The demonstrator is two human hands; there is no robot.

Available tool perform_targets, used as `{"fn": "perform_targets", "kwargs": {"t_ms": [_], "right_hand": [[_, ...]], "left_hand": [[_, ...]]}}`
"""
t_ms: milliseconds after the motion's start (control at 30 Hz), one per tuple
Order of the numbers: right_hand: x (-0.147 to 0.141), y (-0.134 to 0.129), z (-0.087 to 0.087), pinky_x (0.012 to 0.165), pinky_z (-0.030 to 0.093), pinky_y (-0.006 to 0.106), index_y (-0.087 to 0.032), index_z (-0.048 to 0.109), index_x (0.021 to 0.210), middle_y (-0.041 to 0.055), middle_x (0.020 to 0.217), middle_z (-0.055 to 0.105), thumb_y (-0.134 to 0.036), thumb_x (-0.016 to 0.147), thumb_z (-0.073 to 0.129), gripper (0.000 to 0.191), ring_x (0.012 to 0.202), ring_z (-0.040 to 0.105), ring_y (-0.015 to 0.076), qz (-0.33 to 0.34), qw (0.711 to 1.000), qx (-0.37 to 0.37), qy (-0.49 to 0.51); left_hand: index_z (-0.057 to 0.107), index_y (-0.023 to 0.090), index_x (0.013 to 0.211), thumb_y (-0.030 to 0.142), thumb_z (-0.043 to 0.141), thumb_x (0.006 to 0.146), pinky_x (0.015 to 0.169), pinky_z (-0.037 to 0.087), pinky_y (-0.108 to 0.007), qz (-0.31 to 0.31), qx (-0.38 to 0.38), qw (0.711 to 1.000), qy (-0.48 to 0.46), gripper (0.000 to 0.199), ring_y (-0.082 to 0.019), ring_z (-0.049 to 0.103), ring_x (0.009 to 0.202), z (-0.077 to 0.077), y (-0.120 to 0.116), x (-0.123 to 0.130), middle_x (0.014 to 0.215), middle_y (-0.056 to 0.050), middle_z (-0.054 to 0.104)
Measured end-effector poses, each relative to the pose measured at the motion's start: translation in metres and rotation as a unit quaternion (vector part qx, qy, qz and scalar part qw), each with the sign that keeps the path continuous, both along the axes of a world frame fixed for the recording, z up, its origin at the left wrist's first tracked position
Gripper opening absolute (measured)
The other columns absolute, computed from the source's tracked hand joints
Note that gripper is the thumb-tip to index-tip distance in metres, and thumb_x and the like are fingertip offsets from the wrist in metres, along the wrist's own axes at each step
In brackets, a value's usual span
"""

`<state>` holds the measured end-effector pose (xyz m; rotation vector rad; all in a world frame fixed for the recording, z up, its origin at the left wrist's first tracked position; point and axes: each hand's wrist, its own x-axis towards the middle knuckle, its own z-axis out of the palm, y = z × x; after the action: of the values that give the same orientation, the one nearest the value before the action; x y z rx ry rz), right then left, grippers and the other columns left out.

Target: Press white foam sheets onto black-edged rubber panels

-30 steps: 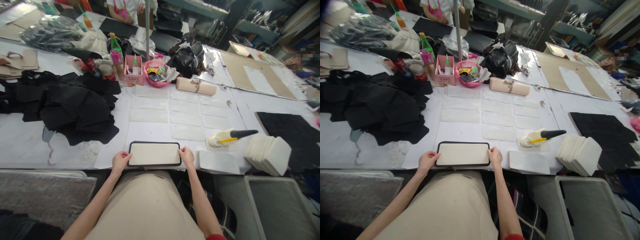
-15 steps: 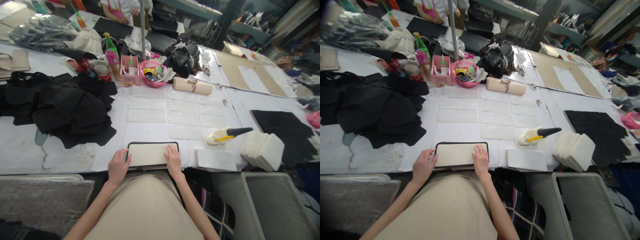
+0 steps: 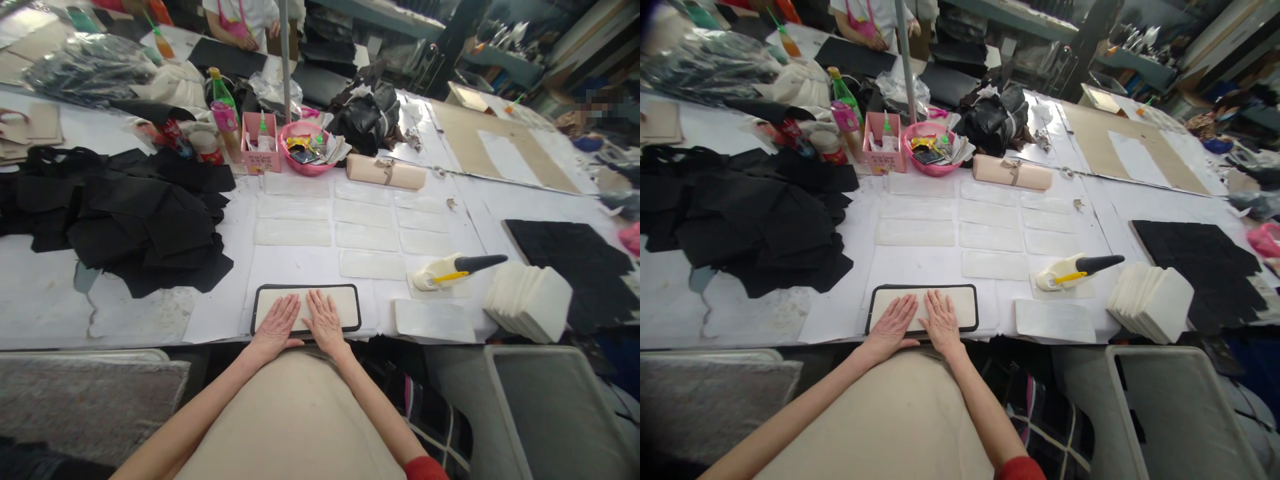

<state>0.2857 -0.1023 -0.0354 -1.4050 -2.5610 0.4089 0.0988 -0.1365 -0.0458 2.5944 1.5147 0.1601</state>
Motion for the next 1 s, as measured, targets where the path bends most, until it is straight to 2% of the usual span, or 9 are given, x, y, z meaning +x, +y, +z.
{"fn": "perform_targets", "kwargs": {"t_ms": [133, 300, 400, 600, 767, 867, 1000], "right_hand": [[0.005, 0.003, 0.002, 0.117, 0.019, 0.045, -0.016, 0.028, 0.148, 0.0079, 0.154, 0.031, -0.036, 0.097, 0.044, 0.057, 0.145, 0.02, 0.0205, -0.002, 1.0, -0.008, 0.003], [0.033, 0.01, 0.002, 0.118, 0.016, 0.047, -0.015, 0.022, 0.15, 0.0101, 0.155, 0.028, -0.032, 0.096, 0.045, 0.061, 0.146, 0.015, 0.0218, -0.061, 0.998, 0.023, -0.021], [0.047, 0.012, -0.003, 0.118, 0.016, 0.047, -0.014, 0.022, 0.15, 0.011, 0.155, 0.028, -0.034, 0.095, 0.047, 0.063, 0.146, 0.016, 0.0229, -0.069, 0.997, 0.024, -0.032], [0.05, 0.012, -0.013, 0.118, 0.016, 0.048, -0.015, 0.021, 0.151, 0.0112, 0.155, 0.027, -0.038, 0.096, 0.045, 0.064, 0.146, 0.015, 0.023, -0.071, 0.997, 0.017, -0.03], [0.054, 0.014, -0.002, 0.118, 0.02, 0.045, -0.015, 0.021, 0.151, 0.0094, 0.155, 0.028, -0.035, 0.097, 0.043, 0.061, 0.145, 0.019, 0.022, -0.071, 0.997, 0.016, -0.019], [0.051, 0.013, 0.009, 0.118, 0.019, 0.045, -0.015, 0.019, 0.151, 0.0094, 0.156, 0.026, -0.034, 0.096, 0.044, 0.063, 0.146, 0.016, 0.0217, -0.074, 0.997, 0.027, -0.013], [0.031, 0.008, 0.014, 0.119, 0.017, 0.046, -0.016, 0.02, 0.151, 0.0086, 0.155, 0.027, -0.033, 0.095, 0.049, 0.065, 0.146, 0.016, 0.0214, -0.003, 1.0, 0.023, -0.008]], "left_hand": [[0.024, 0.007, 0.148, 0.067, 0.055, 0.076, 0.117, 0.017, -0.049, 0.002, 0.004, 1.0, -0.012, 0.099, -0.03, 0.016, 0.145, -0.003, 0.001, 0.0, 0.154, -0.022, 0.026], [0.03, 0.012, 0.147, 0.068, 0.055, 0.076, 0.117, 0.018, -0.05, 0.002, 0.003, 1.0, -0.019, 0.093, -0.031, 0.017, 0.145, -0.003, 0.002, -0.001, 0.154, -0.02, 0.026], [0.03, 0.012, 0.147, 0.069, 0.055, 0.075, 0.117, 0.017, -0.051, -0.002, -0.002, 1.0, -0.019, 0.095, -0.031, 0.015, 0.145, -0.002, 0.001, -0.002, 0.154, -0.021, 0.025], [0.027, 0.014, 0.148, 0.069, 0.056, 0.074, 0.117, 0.016, -0.052, -0.007, -0.007, 1.0, -0.022, 0.096, -0.031, 0.013, 0.145, -0.002, 0.001, -0.002, 0.155, -0.021, 0.023], [0.033, 0.015, 0.145, 0.065, 0.052, 0.079, 0.116, 0.023, -0.049, 0.002, -0.027, 0.998, -0.054, 0.086, -0.031, 0.022, 0.144, 0.007, 0.004, -0.005, 0.153, -0.02, 0.03], [0.035, 0.014, 0.144, 0.057, 0.048, 0.086, 0.113, 0.03, -0.046, 0.065, -0.02, 0.992, -0.106, 0.073, -0.028, 0.025, 0.143, 0.02, 0.003, -0.016, 0.152, -0.018, 0.034], [0.043, 0.014, 0.136, 0.044, 0.042, 0.093, 0.11, 0.035, -0.047, 0.214, 0.022, 0.958, -0.188, 0.053, -0.028, 0.034, 0.138, 0.033, -0.006, -0.04, 0.143, -0.018, 0.044]]}}
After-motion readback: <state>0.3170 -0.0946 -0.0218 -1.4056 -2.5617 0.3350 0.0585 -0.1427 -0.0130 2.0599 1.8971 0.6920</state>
